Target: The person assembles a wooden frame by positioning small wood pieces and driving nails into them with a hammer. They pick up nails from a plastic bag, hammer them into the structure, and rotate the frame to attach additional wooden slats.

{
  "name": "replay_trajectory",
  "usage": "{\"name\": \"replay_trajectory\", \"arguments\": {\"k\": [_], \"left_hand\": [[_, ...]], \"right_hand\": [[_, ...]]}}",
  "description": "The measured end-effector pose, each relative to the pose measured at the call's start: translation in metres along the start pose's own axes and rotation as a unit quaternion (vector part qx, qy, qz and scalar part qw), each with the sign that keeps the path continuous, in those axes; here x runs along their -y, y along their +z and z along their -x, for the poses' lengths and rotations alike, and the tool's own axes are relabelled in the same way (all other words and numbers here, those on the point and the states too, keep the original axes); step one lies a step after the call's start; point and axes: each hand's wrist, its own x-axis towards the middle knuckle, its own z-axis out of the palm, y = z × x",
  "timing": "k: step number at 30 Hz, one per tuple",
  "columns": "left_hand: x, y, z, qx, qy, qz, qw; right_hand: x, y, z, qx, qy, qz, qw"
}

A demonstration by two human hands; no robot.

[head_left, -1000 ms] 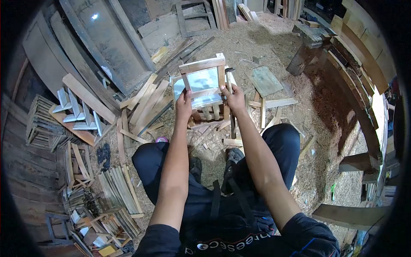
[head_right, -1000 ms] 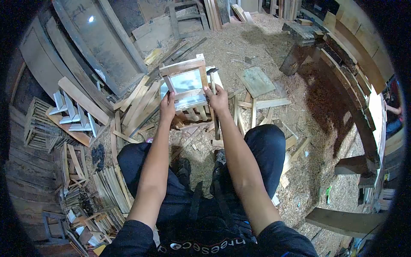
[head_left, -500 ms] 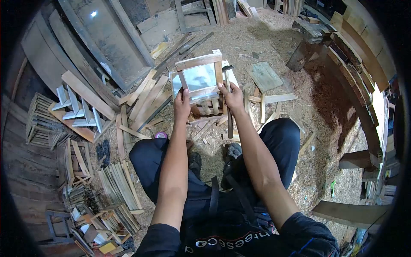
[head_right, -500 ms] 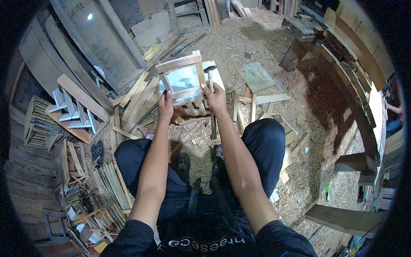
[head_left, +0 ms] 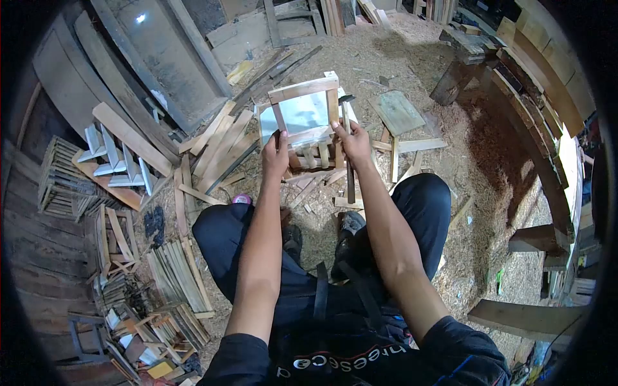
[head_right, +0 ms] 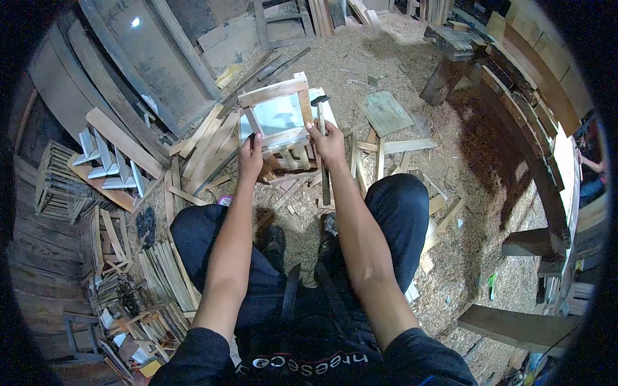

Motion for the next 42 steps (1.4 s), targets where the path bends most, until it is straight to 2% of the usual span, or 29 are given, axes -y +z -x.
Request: {"name": "replay_trajectory", "arguments": {"k": [3,6,8,12,18,24,26,29,33,35,40,42], "left_hand": [[-0.003,0.006,0.0,-0.002,-0.003,-0.025,1.0],[-0.014,0.008,0.005,0.017,-0.044,-0.013,0.999],[-0.001,0.015,0.002,0.005,0.002,0.005,1.0],[0.008,0.019,0.002,-0.005,0.016,0.019,1.0],[-0.011,0.011,0.01,0.028,-0.033,0.037,0.998],[0.009,0.013,0.008,0.007,0.052,0.013,0.999],[-0.006,0.01,0.012,0.008,0.008,0.016,1.0],[0.012,0.013,0.007,0.008,0.024,0.033,0.999],[0.002,0.01,0.008,0.004,0.034,0.02,0.999],[-0.001,0.01,0.007,0.016,-0.015,0.011,1.0],[0.005,0.011,-0.002,0.004,-0.006,0.035,0.999],[0.006,0.012,-0.007,-0.001,-0.007,0.049,0.999]], "right_hand": [[-0.005,-0.006,-0.006,0.002,-0.003,-0.02,1.0],[-0.01,-0.011,-0.008,-0.003,-0.011,-0.032,0.999],[-0.008,-0.015,-0.006,-0.005,0.019,-0.028,0.999],[-0.016,-0.017,-0.006,0.005,0.001,-0.043,0.999],[-0.019,-0.017,-0.002,-0.01,0.039,-0.051,0.998],[-0.024,-0.017,0.001,-0.003,0.022,-0.069,0.997],[-0.026,-0.017,-0.001,-0.002,0.019,-0.071,0.997],[-0.025,-0.017,0.0,-0.001,0.016,-0.075,0.997],[-0.026,-0.013,-0.002,-0.018,0.01,-0.06,0.998],[-0.028,-0.012,-0.003,-0.022,0.01,-0.06,0.998],[-0.025,-0.013,-0.003,-0.02,0.018,-0.064,0.998],[-0.026,-0.012,-0.004,-0.032,-0.022,-0.036,0.999]]}}
